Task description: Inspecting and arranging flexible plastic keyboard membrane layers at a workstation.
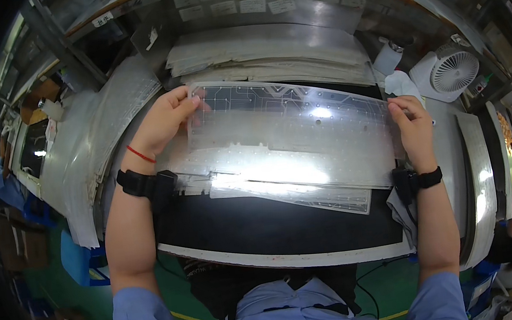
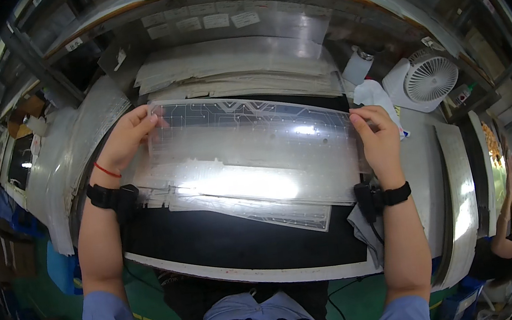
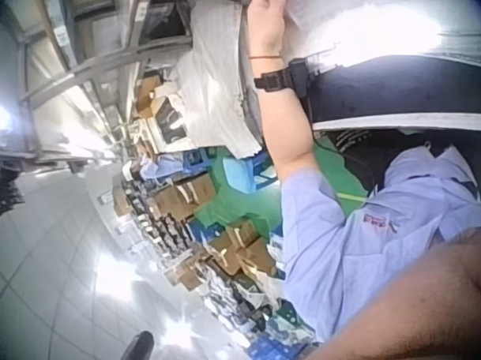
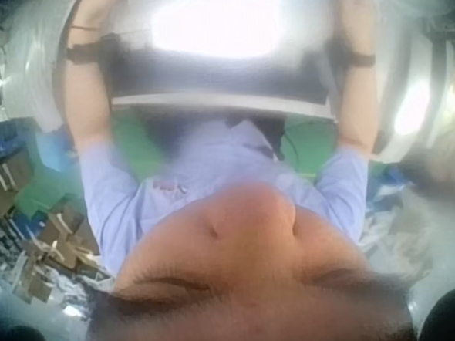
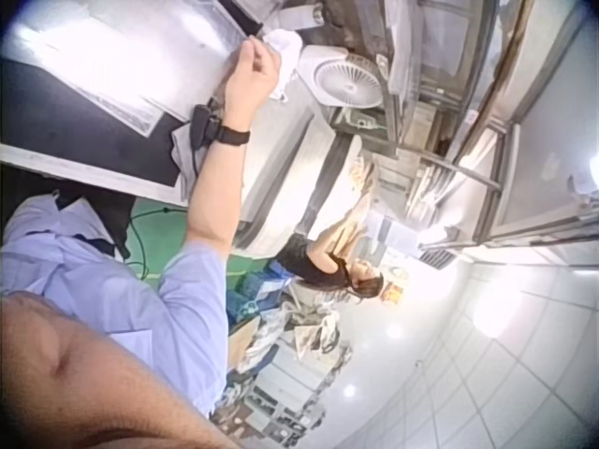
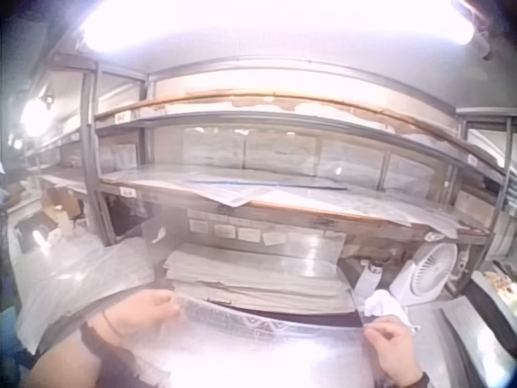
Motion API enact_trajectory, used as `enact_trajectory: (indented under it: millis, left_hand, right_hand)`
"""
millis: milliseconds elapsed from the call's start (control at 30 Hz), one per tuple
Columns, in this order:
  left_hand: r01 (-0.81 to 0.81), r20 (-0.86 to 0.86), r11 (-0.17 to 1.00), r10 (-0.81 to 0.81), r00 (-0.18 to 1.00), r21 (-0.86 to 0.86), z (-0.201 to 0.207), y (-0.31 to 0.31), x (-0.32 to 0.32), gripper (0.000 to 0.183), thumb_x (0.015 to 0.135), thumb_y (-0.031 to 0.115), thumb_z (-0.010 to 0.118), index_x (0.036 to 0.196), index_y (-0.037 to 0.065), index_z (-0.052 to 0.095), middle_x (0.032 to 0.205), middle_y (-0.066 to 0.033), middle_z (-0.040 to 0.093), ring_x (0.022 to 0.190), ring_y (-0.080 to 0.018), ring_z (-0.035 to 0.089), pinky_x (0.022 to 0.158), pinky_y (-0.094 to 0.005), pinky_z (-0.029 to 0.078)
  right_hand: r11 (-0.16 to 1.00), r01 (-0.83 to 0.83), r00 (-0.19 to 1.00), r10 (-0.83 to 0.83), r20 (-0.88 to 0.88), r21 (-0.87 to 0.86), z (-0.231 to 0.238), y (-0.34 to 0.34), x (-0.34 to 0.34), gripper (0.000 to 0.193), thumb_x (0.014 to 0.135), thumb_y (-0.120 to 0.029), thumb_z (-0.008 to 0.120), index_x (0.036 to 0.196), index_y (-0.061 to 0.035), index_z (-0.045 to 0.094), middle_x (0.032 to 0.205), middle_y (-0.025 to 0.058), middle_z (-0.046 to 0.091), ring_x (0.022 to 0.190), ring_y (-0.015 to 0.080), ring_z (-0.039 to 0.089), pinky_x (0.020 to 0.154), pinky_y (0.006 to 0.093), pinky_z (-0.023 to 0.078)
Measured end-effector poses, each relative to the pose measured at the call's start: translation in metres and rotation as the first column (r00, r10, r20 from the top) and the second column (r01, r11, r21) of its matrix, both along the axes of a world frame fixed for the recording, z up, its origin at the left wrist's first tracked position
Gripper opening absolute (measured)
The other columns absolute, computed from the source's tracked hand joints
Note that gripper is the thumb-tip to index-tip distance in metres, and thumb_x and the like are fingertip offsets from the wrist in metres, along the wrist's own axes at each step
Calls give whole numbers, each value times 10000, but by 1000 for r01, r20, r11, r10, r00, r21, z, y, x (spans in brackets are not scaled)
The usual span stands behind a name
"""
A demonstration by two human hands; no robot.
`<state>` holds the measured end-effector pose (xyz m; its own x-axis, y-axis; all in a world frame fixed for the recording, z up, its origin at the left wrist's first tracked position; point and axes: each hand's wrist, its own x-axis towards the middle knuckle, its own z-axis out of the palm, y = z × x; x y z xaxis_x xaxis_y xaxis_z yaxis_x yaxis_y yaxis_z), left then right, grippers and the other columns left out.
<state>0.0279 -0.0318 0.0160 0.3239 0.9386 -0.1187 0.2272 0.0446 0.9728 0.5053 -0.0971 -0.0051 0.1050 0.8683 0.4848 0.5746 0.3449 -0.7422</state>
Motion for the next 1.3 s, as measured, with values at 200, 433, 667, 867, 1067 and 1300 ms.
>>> enact_trajectory:
  millis: [200, 433, 667, 867, 1067, 1300]
  left_hand:
    - [-62, 180, 997, 55, 982, 36, -13, 7, -7, 174, 992, 171, 558, 1099, 40, 601, 927, 4, 642, 765, -40, 527, 712, -199, 437]
    - [-137, 275, 990, 126, 953, 21, -15, 12, -12, 174, 1006, 176, 534, 1116, 51, 584, 945, 8, 631, 803, -42, 540, 747, -197, 445]
    - [-175, 282, 985, 164, 945, 13, -15, 11, -11, 125, 997, 149, 520, 1081, 103, 600, 1074, 8, 616, 953, -68, 528, 869, -245, 419]
    - [-144, 317, 971, 79, 945, 189, -18, 12, -21, 112, 932, 78, 546, 926, 109, 653, 1357, -44, 527, 1098, -121, 502, 979, -287, 370]
    - [160, 40, 916, -188, 981, 369, -1, 2, -15, 160, 816, -1, 541, 834, 62, 687, 1370, -85, 522, 1113, -188, 508, 987, -304, 374]
    - [318, -189, 889, -268, 945, 328, 20, -16, 1, 216, 768, 12, 502, 851, 28, 701, 1065, -63, 608, 1050, -174, 529, 914, -313, 419]
  right_hand:
    - [996, 14, 968, -35, -250, -84, 2, 0, -5, 267, 926, -144, 658, 1139, 17, 653, 938, 38, 631, 813, 91, 570, 706, 212, 440]
    - [953, -59, 880, -91, -467, -297, -4, 4, 9, 220, 985, -206, 583, 1081, -15, 640, 768, -37, 555, 642, 43, 474, 563, 192, 352]
    - [959, -135, 830, -28, -556, -249, 0, 1, 15, 180, 989, -200, 578, 1028, -32, 627, 730, -31, 544, 577, 48, 444, 525, 205, 349]
    - [983, -148, 717, 29, -696, -112, 4, 3, 4, 232, 1020, -230, 502, 1085, -26, 591, 908, 75, 674, 696, 118, 619, 588, 224, 460]
    - [974, -160, 801, 34, -597, -158, -6, 5, 14, 278, 985, -107, 547, 1242, -4, 542, 998, 69, 690, 756, 104, 635, 614, 200, 459]
    - [985, -1, 889, -79, -451, -174, -11, 8, 17, 184, 978, -70, 550, 1157, -38, 580, 930, 9, 658, 733, 54, 562, 604, 183, 405]
